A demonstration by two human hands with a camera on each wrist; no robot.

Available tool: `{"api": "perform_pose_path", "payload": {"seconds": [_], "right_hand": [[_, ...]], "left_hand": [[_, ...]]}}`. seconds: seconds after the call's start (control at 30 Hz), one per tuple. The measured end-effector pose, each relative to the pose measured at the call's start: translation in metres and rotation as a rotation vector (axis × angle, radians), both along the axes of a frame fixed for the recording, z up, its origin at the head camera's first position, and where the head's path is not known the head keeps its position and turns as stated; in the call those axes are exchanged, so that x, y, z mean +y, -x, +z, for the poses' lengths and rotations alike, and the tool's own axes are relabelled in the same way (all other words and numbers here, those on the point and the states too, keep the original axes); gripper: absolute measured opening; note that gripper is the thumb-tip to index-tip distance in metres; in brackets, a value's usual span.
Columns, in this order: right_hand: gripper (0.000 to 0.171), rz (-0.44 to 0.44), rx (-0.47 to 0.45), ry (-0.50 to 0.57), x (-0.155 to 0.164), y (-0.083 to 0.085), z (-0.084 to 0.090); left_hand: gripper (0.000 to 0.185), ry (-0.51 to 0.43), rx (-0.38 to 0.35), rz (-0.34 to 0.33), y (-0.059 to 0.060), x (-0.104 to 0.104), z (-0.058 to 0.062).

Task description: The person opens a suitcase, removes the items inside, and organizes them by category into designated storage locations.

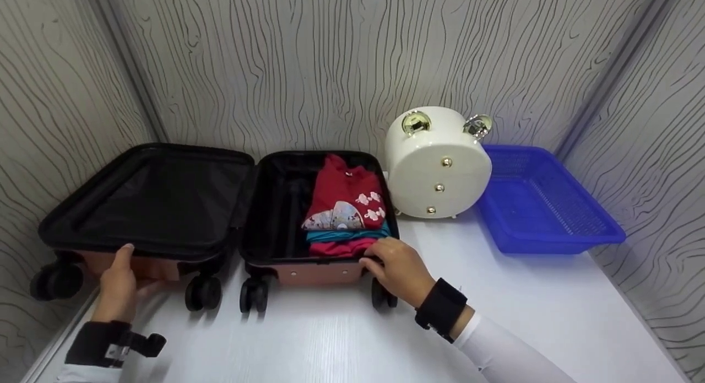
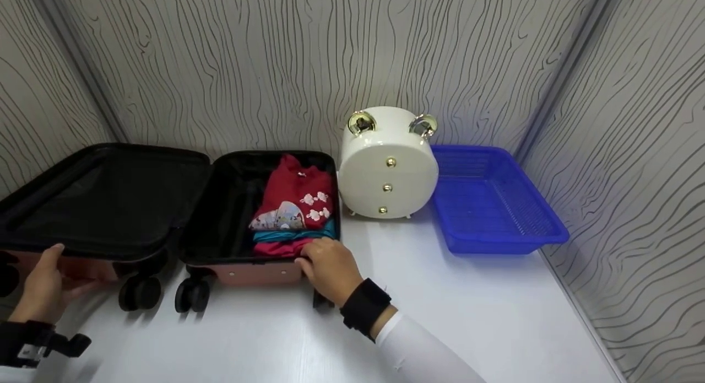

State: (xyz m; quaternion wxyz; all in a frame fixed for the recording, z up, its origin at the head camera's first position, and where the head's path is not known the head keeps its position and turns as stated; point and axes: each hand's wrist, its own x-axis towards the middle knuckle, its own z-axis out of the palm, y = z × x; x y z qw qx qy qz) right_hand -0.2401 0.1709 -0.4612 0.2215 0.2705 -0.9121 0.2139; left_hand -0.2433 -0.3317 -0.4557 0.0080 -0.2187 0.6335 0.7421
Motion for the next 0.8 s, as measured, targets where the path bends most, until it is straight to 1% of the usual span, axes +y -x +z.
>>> {"api": "perform_pose_path", "payload": {"seconds": [0.13, 0.2, 0.33, 0.43, 0.5, 0.53, 0.6, 0.63, 0.7, 0.77, 0.8], "right_hand": [[0.011, 0.005, 0.007, 0.005, 0.0, -0.001, -0.002], [0.011, 0.004, 0.018, 0.007, 0.0, -0.002, -0.003], [0.01, 0.002, 0.035, 0.013, 0.001, -0.002, -0.004], [0.011, 0.001, 0.037, 0.016, 0.001, -0.001, -0.004], [0.011, 0.0, 0.039, 0.018, 0.001, -0.001, -0.004], [0.011, -0.002, 0.041, 0.019, 0.002, -0.001, -0.003], [0.011, -0.007, 0.045, 0.023, 0.002, -0.001, -0.003], [0.011, -0.009, 0.047, 0.025, 0.002, -0.001, -0.003], [0.011, -0.011, 0.046, 0.029, 0.003, -0.001, -0.003], [0.011, -0.012, 0.045, 0.031, 0.002, -0.001, -0.003], [0.011, -0.012, 0.044, 0.032, 0.002, -0.001, -0.003]], "left_hand": [[0.076, -0.166, -0.006, -0.084, -0.005, -0.006, -0.006], [0.074, -0.222, -0.007, -0.097, -0.007, -0.007, -0.009], [0.071, -0.28, -0.014, -0.093, -0.009, -0.007, -0.012], [0.073, -0.333, -0.031, -0.085, -0.01, -0.006, -0.012], [0.073, -0.308, -0.04, -0.111, -0.012, -0.005, -0.01], [0.073, -0.273, -0.043, -0.129, -0.013, -0.003, -0.008], [0.071, -0.145, -0.04, -0.16, -0.015, 0.002, -0.005], [0.071, -0.028, -0.034, -0.165, -0.016, 0.006, -0.002], [0.079, 0.195, -0.021, -0.157, -0.019, 0.018, 0.005], [0.088, 0.417, 0.027, -0.109, -0.022, 0.033, 0.012], [0.094, 0.524, 0.06, -0.071, -0.025, 0.042, 0.015]]}}
